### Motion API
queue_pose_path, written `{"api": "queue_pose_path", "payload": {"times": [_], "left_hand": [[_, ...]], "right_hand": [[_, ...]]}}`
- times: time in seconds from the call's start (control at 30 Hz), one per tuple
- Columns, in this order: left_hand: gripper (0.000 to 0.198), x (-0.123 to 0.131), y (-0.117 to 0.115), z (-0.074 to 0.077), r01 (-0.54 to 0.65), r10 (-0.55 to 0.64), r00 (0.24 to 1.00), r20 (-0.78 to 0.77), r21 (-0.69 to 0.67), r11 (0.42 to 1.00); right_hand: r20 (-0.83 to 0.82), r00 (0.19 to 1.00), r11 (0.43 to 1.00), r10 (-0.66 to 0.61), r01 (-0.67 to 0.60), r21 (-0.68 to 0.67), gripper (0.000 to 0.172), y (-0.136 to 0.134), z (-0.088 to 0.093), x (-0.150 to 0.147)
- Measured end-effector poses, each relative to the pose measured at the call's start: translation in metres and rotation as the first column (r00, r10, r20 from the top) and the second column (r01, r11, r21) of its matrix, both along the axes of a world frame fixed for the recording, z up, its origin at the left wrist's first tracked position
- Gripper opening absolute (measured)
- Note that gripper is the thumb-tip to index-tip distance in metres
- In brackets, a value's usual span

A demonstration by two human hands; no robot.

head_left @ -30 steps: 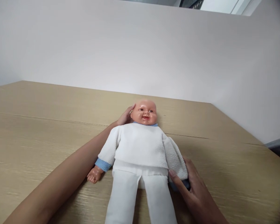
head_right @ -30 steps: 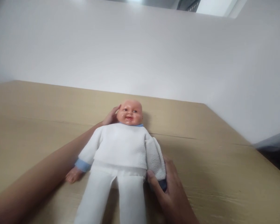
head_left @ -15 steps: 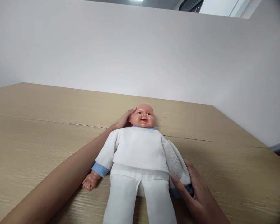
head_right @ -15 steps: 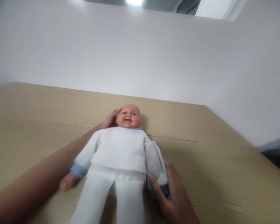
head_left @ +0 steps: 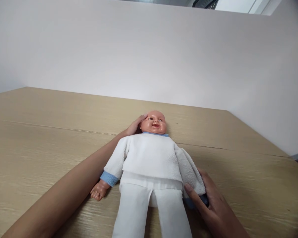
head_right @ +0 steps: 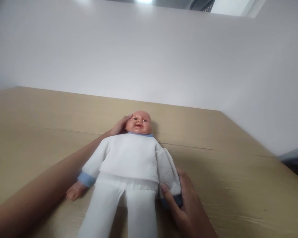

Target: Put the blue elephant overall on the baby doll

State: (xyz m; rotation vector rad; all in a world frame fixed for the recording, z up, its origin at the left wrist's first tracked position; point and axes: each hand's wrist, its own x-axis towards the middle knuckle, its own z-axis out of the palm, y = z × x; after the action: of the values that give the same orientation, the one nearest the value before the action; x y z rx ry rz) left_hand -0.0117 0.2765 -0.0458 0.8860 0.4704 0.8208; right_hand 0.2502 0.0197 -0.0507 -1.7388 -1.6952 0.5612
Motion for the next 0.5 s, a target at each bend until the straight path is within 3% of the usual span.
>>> {"api": "queue_pose_path", "payload": {"times": [0.5], "left_hand": [[0.056,0.0000,-0.0042,0.0039,0.014,-0.014,0.998,-0.054,-0.011,1.000]], "right_hand": [[-0.048,0.999,0.999,0.024,-0.023,0.032,0.057,0.0023,0.0085,-0.0081]]}}
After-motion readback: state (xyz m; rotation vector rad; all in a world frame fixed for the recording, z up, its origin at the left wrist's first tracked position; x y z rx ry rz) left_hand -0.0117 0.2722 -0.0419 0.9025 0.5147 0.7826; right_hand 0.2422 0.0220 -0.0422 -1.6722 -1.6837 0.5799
